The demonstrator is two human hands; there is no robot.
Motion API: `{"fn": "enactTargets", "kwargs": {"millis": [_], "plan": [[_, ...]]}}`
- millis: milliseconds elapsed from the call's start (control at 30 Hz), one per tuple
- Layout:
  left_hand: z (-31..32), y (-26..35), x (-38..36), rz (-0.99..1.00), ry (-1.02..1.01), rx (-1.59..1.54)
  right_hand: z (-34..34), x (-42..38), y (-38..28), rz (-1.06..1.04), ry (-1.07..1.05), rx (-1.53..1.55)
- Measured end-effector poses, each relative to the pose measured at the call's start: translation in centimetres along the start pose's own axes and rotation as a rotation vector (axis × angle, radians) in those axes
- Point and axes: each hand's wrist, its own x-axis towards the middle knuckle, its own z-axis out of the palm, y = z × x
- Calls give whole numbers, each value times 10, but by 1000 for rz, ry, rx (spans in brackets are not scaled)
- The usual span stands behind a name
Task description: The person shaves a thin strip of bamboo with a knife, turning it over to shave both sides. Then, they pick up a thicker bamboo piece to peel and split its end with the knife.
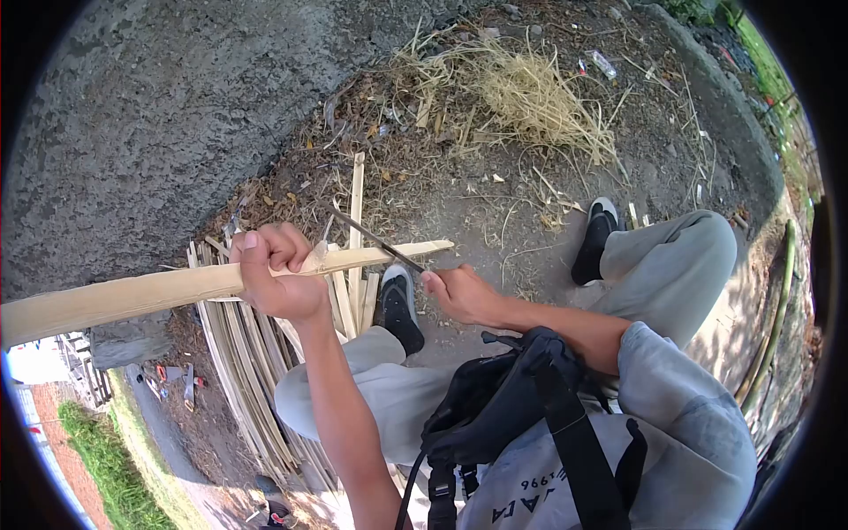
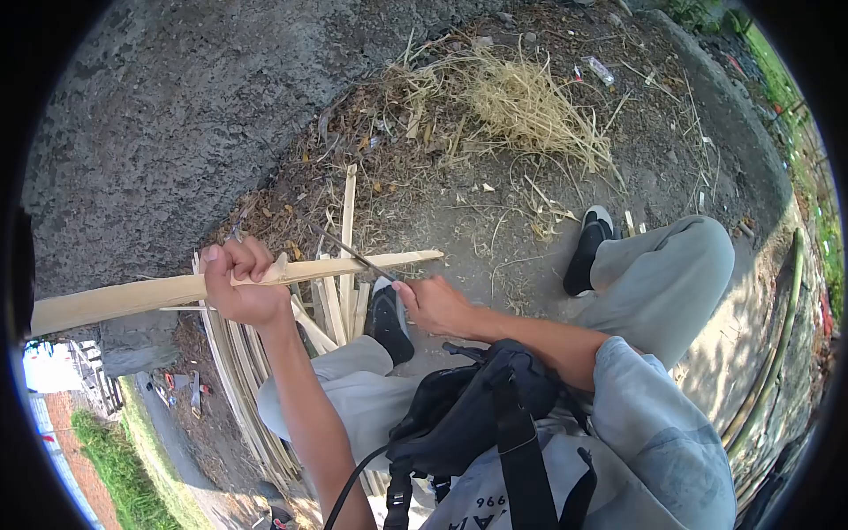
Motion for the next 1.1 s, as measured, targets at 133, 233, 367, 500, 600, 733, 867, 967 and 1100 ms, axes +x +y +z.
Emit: {"fn": "enactTargets", "kwargs": {"millis": [133,233,367,500,600,733,867,967,1100], "plan": [[-6,-4,3,69,-10,-83,-3,-4,1,18,2,-189],[-18,-5,7,84,3,-118,-5,-6,-21,-20,-10,-150],[-13,-4,-1,70,12,-120,-10,-19,-44,-89,-9,-114],[-10,-2,-7,91,-6,-108,4,-13,16,63,21,-203],[-18,-7,-3,109,43,-119,-8,-8,-1,74,-9,-219],[-22,-8,4,70,48,-122,-11,-24,-28,-61,-7,-174],[-10,0,-8,61,38,-116,12,-9,40,115,-3,-213],[-19,-3,-4,93,64,-103,2,-13,27,76,-1,-201],[-23,-5,5,94,60,-72,-7,-20,-14,9,-17,-150]]}}
